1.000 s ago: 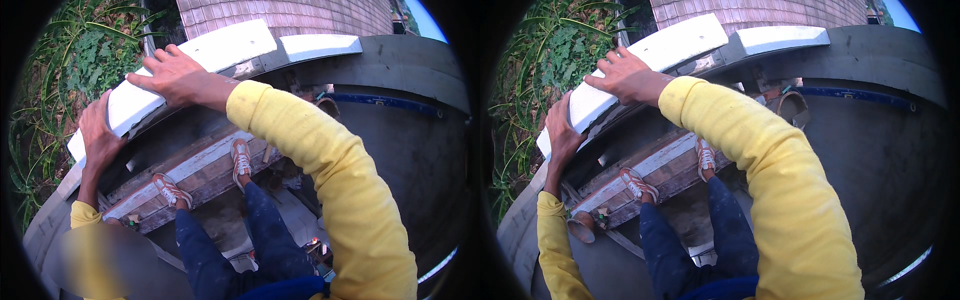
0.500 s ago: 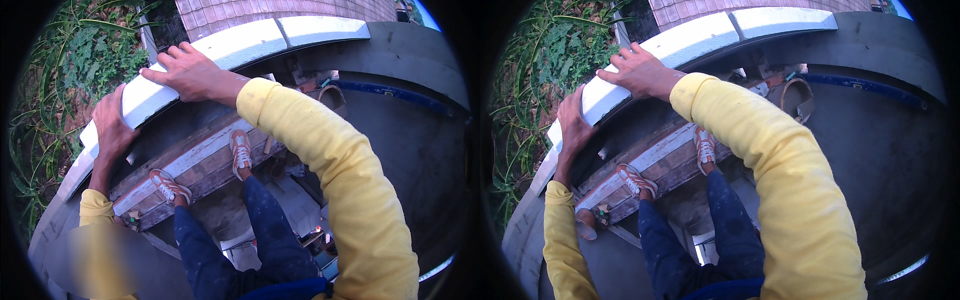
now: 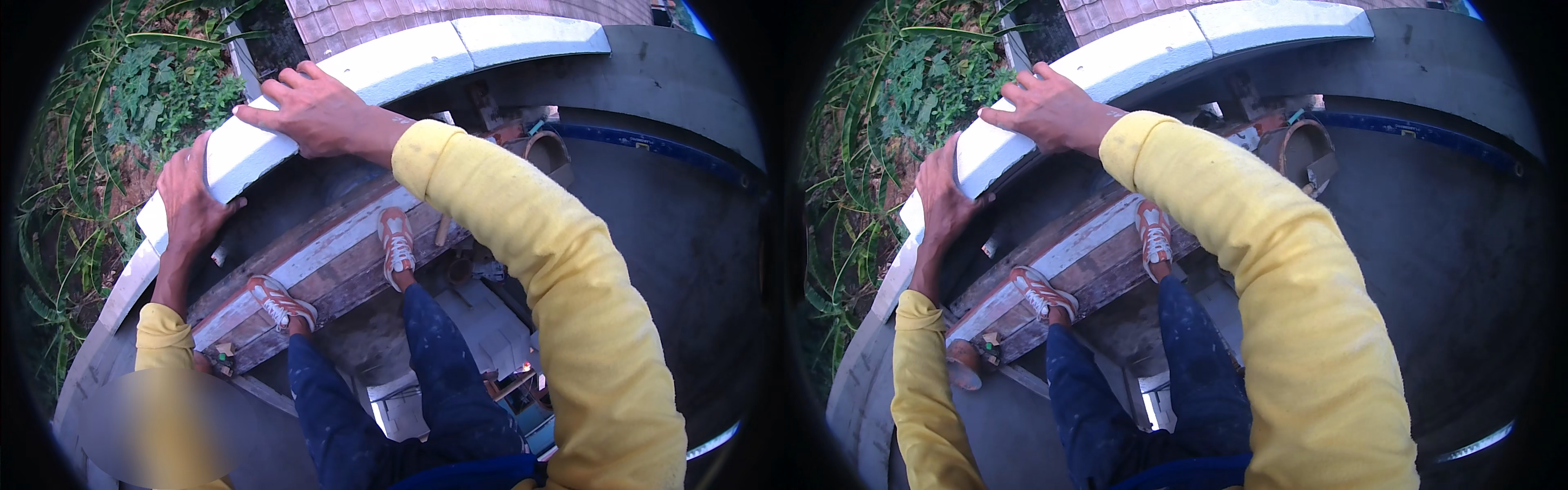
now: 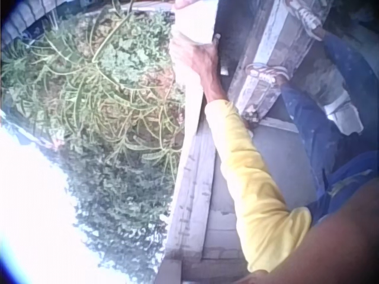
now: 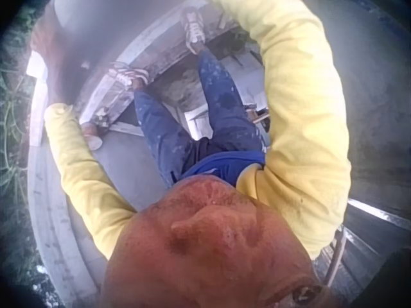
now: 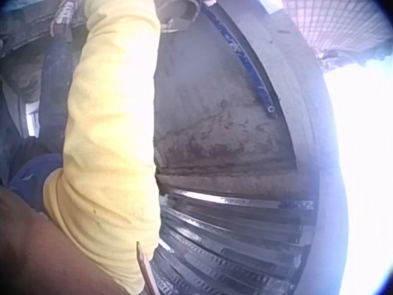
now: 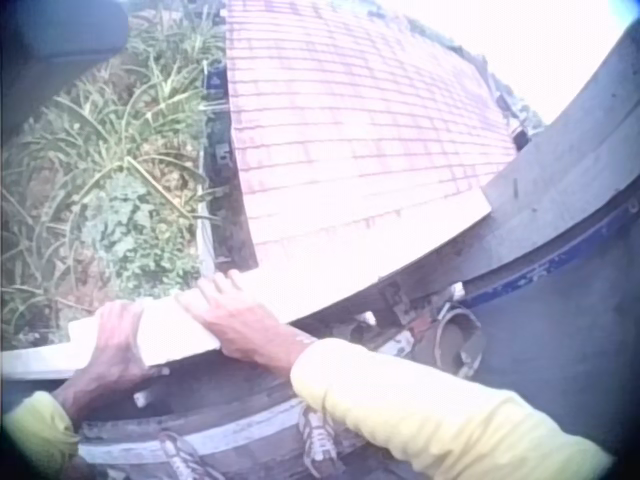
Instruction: The person installs white curved tiles along a curved wall edge. They apply mortar with a trowel, place tiles, and tap them into position with a hammer. The person also uses a tape measure to check alignment.
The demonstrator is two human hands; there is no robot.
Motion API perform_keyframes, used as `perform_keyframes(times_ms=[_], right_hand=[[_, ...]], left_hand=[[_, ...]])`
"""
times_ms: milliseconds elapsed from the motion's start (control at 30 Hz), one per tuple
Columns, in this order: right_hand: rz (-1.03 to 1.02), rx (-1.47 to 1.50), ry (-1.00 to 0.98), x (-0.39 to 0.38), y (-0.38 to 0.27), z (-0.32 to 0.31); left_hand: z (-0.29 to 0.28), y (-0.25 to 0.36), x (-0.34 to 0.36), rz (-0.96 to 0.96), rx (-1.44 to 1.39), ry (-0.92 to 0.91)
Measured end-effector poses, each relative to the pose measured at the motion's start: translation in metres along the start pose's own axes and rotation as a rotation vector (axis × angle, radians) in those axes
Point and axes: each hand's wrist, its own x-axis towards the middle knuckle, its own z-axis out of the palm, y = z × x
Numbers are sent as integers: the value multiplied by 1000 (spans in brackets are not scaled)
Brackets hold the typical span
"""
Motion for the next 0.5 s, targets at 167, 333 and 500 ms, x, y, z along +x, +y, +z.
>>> perform_keyframes(times_ms=[167, 333, 500], right_hand=[[24, 9, 9, 0, 4, 4], [42, 17, 50, -3, 3, 9], [93, 26, 102, -10, 4, 14]], left_hand=[[4, -3, 5, -3, 42, -32], [3, -6, 8, -4, 91, -54], [4, 2, 13, -19, 113, -103]])
